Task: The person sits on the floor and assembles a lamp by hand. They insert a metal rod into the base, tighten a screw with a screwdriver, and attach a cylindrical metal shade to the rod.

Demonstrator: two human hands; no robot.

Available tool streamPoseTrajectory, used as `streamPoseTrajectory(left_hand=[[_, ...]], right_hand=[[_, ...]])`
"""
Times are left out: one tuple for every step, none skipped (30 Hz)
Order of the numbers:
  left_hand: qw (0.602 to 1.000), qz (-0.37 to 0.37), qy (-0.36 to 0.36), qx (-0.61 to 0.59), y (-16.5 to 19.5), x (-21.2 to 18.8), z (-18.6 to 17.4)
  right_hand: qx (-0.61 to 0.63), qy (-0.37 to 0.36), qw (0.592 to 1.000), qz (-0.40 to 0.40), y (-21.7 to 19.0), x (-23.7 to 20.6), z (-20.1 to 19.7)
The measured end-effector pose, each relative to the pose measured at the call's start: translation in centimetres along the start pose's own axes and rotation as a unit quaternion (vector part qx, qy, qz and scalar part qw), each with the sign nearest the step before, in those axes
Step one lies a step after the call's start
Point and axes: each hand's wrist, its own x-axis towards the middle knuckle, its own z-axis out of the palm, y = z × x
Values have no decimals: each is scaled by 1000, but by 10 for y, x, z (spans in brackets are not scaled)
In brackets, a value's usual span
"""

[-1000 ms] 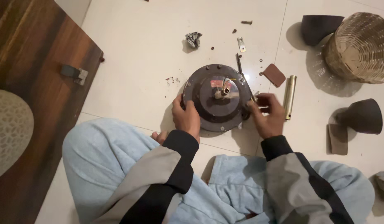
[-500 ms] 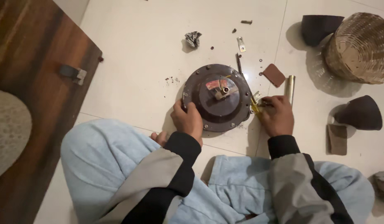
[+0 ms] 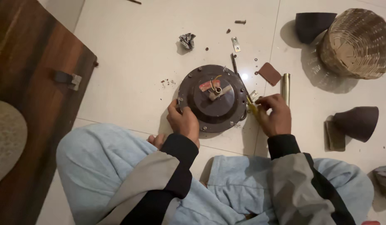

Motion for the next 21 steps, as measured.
streamPoseTrajectory(left_hand=[[1000, 12, -6, -12, 0, 0, -1], [999, 23, -11, -26, 0, 1, -1], [999, 35, -17, -39, 0, 2, -1], [999, 35, -15, -36, 0, 2, -2], [999, 36, -14, -33, 1, 3, -2], [999, 35, -13, -30, 1, 4, -2], [999, 36, -16, -33, 1, 3, -3], [998, 37, -20, -36, 1, 2, -3], [998, 40, -23, -39, 2, 2, -3], [999, 31, -16, -28, 3, 2, -3], [1000, 21, -10, -18, 4, 1, -3], [1000, 12, -5, -8, 4, 0, -2], [1000, 6, -10, -19, 5, 0, -3], [999, -1, -15, -29, 5, -1, -3], [999, -7, -20, -40, 5, -1, -4], [999, -6, -14, -47, 6, -1, -3], [999, -7, -8, -53, 6, 0, -1], [998, -8, -3, -58, 5, -1, 0], [997, -11, -4, -79, 4, 0, 1], [995, -13, -4, -100, 4, 1, 1], [993, -16, -4, -120, 4, 2, 1]], right_hand=[[0, -34, 999, -19, -2, -1, -2], [-17, -56, 998, -10, -4, 0, -4], [-34, -78, 996, -2, -7, 0, -4], [-50, -101, 994, 6, -9, 1, -4], [-62, -99, 993, -2, -11, 1, -4], [-75, -98, 992, -9, -12, 1, -2], [-87, -98, 991, -16, -13, 1, -2], [-95, -97, 991, -12, -13, 0, -2], [-101, -95, 990, -9, -13, -1, -1], [-108, -95, 990, -5, -12, -2, 0], [-99, -92, 991, -3, -10, -3, 0], [-90, -89, 992, -1, -7, -3, 1], [-81, -86, 993, 0, -5, -2, 2], [-60, -65, 996, 6, -1, -2, 2], [-40, -45, 998, 12, 3, -1, 1], [-19, -25, 999, 17, 8, 0, -1], [1, -26, 999, 33, 13, 1, -3], [21, -28, 998, 52, 17, 1, -6], [42, -29, 996, 70, 21, 1, -8], [48, -30, 995, 82, 24, 2, -9], [52, -33, 994, 95, 25, 2, -11]])
